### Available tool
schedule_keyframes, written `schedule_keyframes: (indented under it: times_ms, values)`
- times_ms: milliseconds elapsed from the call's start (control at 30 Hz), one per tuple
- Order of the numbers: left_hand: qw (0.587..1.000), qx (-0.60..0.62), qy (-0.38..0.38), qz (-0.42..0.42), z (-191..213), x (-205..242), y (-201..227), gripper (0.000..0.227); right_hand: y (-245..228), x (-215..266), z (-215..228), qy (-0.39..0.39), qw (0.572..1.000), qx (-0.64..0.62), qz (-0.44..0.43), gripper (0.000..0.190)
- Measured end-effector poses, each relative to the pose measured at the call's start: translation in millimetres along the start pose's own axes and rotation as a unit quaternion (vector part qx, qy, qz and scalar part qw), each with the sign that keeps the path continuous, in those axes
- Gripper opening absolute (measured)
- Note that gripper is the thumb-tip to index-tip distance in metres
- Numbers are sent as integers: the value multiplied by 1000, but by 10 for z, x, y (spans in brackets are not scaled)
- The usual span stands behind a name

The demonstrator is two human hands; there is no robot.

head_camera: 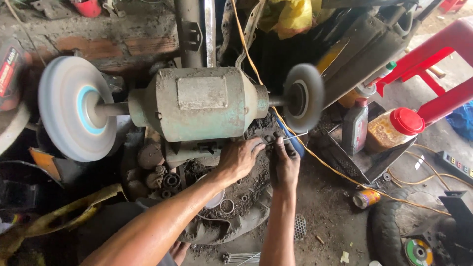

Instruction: The person sits on the floor sorting a bundle of metal rods into piles. They then move to a bench grinder and grind the ends of several rods one at a time, returning the finished rods to a pile on the floor.

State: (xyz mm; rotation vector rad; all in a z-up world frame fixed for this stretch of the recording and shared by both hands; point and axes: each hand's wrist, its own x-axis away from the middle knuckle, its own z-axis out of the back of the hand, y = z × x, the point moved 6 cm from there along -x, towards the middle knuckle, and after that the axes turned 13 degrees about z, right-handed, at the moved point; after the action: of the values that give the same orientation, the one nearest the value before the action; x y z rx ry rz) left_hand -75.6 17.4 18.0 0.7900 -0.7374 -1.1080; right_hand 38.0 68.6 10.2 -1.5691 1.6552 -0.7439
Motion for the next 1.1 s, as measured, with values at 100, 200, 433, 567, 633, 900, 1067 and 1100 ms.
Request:
schedule_keyframes:
  times_ms: [100,200,433,567,633,900,1067,1100]
  values:
    - [1000,-12,6,4,18,15,-62,36,38,-51,40,-7,1000,-5,30,17]
    - [999,14,-22,43,42,0,-152,41,154,-80,117,-26,999,25,29,25]
    - [998,8,-31,51,100,15,-117,43,208,-65,126,-34,996,50,65,22]
    - [1000,8,-9,7,91,38,39,31,-26,12,-40,-45,995,56,75,23]
    - [1000,11,-4,-5,35,-26,29,30,-58,-12,-35,-40,994,53,92,21]
    - [997,53,10,-50,-92,-126,70,27,-153,-112,65,-28,992,50,115,19]
    - [998,30,29,-36,-42,-123,132,25,-50,-151,90,-31,991,86,102,20]
    - [998,29,29,-36,-49,-144,90,25,-56,-137,72,-31,991,86,102,20]
